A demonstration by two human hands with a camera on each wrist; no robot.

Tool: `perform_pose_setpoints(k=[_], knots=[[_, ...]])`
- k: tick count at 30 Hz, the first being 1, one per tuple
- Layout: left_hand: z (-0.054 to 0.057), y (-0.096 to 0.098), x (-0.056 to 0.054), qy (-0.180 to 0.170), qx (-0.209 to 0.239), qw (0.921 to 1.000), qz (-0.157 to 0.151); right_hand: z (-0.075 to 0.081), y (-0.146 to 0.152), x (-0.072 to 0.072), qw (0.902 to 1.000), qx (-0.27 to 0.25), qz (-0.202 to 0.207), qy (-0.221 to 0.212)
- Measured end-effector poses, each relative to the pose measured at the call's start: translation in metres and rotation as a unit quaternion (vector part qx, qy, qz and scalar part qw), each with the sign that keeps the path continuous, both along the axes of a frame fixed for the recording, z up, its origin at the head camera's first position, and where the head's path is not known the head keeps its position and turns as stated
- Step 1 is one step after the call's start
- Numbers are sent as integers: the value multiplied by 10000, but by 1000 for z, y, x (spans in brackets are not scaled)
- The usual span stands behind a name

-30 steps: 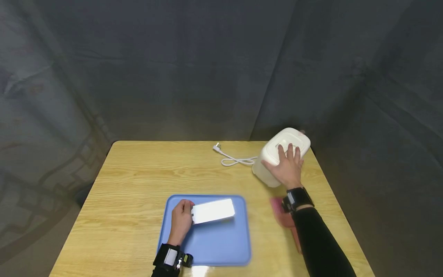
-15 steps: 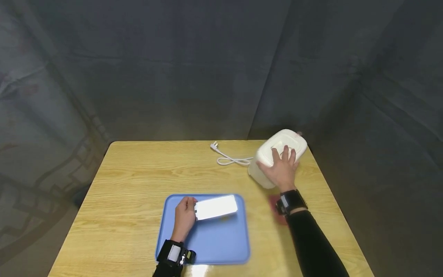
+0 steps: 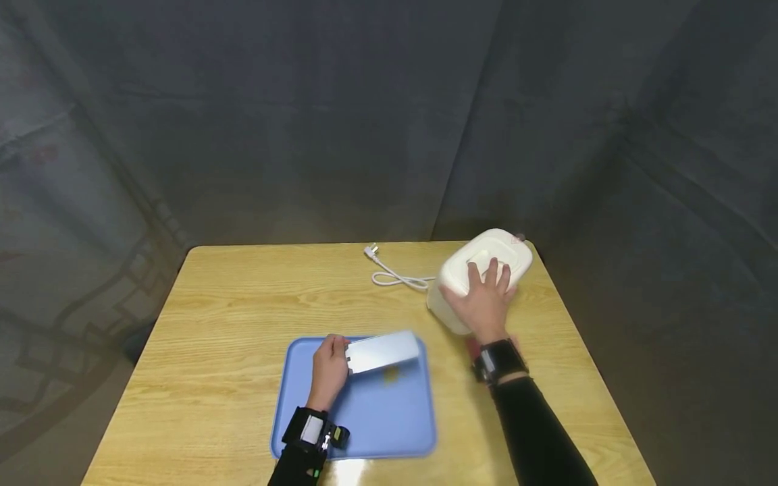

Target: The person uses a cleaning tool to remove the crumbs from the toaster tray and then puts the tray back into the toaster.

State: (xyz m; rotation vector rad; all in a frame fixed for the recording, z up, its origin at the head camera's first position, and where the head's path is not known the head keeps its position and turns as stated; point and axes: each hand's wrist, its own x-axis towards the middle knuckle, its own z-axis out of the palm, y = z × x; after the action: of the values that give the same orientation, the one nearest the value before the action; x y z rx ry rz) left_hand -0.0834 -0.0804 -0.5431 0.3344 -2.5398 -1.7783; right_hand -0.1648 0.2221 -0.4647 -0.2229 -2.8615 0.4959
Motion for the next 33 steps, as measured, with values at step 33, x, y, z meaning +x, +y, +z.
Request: perform_pose_setpoints(k=[33], knots=[[27,-4,-31,-1292,671,9623,-2299,9,-19,21,9998,133,-115,-40]])
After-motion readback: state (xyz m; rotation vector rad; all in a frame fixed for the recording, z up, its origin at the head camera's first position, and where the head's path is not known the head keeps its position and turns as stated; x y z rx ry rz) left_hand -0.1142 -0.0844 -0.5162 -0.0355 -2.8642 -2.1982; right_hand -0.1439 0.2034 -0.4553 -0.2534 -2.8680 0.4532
